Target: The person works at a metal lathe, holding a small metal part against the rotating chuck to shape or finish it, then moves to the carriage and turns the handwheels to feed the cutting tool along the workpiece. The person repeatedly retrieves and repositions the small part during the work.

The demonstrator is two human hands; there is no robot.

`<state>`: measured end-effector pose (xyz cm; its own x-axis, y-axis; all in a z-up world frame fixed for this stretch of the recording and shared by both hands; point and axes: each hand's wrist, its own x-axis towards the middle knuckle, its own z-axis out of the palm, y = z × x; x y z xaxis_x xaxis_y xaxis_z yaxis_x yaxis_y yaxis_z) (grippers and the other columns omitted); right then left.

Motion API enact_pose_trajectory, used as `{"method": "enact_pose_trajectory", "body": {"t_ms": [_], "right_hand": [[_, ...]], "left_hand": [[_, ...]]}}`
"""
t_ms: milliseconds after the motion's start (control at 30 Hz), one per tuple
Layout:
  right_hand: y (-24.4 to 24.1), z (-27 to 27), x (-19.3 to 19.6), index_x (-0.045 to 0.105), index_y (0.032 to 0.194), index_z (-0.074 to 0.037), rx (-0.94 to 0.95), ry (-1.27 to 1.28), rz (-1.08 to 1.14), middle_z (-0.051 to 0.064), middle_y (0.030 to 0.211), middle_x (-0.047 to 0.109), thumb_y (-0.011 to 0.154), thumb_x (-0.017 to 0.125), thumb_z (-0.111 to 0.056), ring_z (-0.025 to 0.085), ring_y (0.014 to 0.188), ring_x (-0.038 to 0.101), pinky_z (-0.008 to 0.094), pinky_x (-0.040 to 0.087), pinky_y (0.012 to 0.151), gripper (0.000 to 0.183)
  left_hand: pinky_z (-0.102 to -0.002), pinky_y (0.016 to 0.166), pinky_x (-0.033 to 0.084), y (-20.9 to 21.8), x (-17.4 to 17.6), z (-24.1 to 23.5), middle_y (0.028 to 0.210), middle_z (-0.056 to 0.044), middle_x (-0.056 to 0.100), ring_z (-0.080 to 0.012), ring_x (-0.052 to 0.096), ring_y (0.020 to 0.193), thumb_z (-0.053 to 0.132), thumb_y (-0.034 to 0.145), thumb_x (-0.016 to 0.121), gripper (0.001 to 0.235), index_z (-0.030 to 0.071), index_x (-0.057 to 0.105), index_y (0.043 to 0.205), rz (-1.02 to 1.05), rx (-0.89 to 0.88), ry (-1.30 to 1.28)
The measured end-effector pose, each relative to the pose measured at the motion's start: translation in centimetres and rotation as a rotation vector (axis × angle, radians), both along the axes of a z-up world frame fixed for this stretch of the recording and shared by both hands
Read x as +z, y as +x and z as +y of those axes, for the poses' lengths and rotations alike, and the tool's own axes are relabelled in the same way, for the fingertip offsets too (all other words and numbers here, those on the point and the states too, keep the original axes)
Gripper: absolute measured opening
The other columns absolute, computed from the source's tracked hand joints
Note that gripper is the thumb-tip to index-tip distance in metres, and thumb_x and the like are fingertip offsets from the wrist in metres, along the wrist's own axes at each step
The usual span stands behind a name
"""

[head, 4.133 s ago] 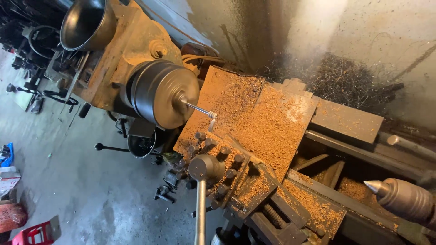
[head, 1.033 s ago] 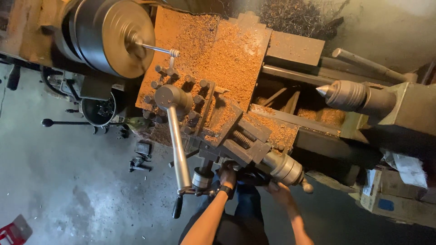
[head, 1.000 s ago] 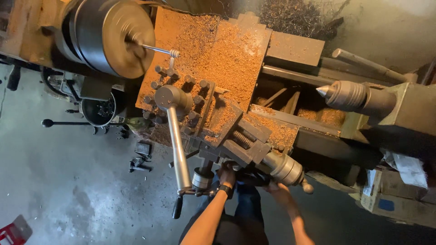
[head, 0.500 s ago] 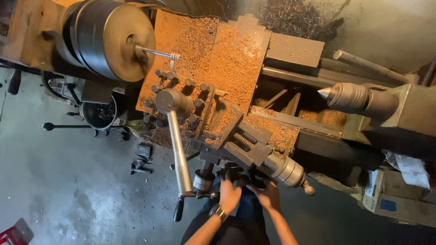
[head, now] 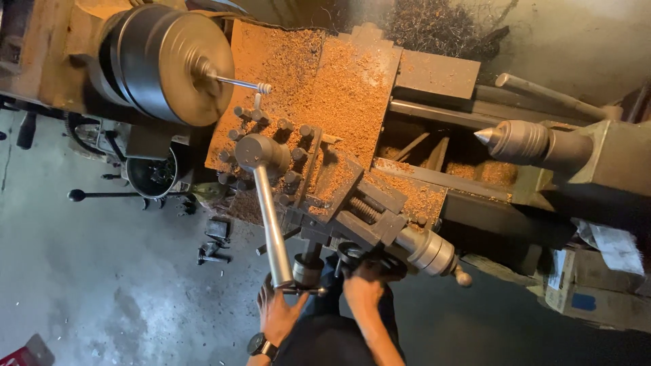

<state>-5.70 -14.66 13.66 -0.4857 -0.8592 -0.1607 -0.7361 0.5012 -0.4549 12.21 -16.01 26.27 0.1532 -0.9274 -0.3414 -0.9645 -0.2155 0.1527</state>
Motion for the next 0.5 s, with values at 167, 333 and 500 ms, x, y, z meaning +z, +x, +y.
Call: {"method": "enact_pose_trajectory", "body": {"t_ms": [167, 333, 500], "right_hand": [[1.9, -1.4, 3.4, 0.068, 0.114, -0.002, 0.146, 0.608, -0.438, 0.026, 0.111, 0.074, 0.099, 0.065, -0.049, 0.042, 0.103, 0.071, 0.050, 0.057, 0.094, 0.050], [0.4, -1.5, 6.1, 0.060, 0.123, 0.001, -0.162, 0.353, -0.605, 0.031, 0.124, 0.064, 0.089, 0.071, -0.044, 0.046, 0.116, 0.059, 0.052, 0.049, 0.099, 0.057], [-0.1, -0.8, 0.9, 0.060, 0.121, 0.007, -0.305, -0.327, -0.373, 0.032, 0.128, 0.059, 0.090, 0.072, -0.038, 0.046, 0.122, 0.053, 0.053, 0.045, 0.102, 0.057]], "left_hand": [[-0.055, 0.109, 0.031, -0.6, -2.7, 0.6, 0.138, -0.026, 0.045, -0.0476, 0.033, 0.138, 0.047, 0.071, 0.085, 0.078, 0.000, 0.057, 0.126, -0.155, -0.046, 0.068], [-0.060, 0.114, 0.027, -1.0, -2.7, 0.5, 0.138, -0.022, 0.047, -0.0436, 0.031, 0.139, 0.046, 0.071, 0.083, 0.077, 0.006, 0.057, 0.131, -0.153, 0.008, 0.117], [-0.060, 0.115, 0.025, 0.2, -2.8, -0.1, 0.138, -0.023, 0.047, -0.0454, 0.032, 0.138, 0.048, 0.072, 0.083, 0.071, 0.007, 0.059, 0.125, -0.084, -0.060, 0.132]]}}
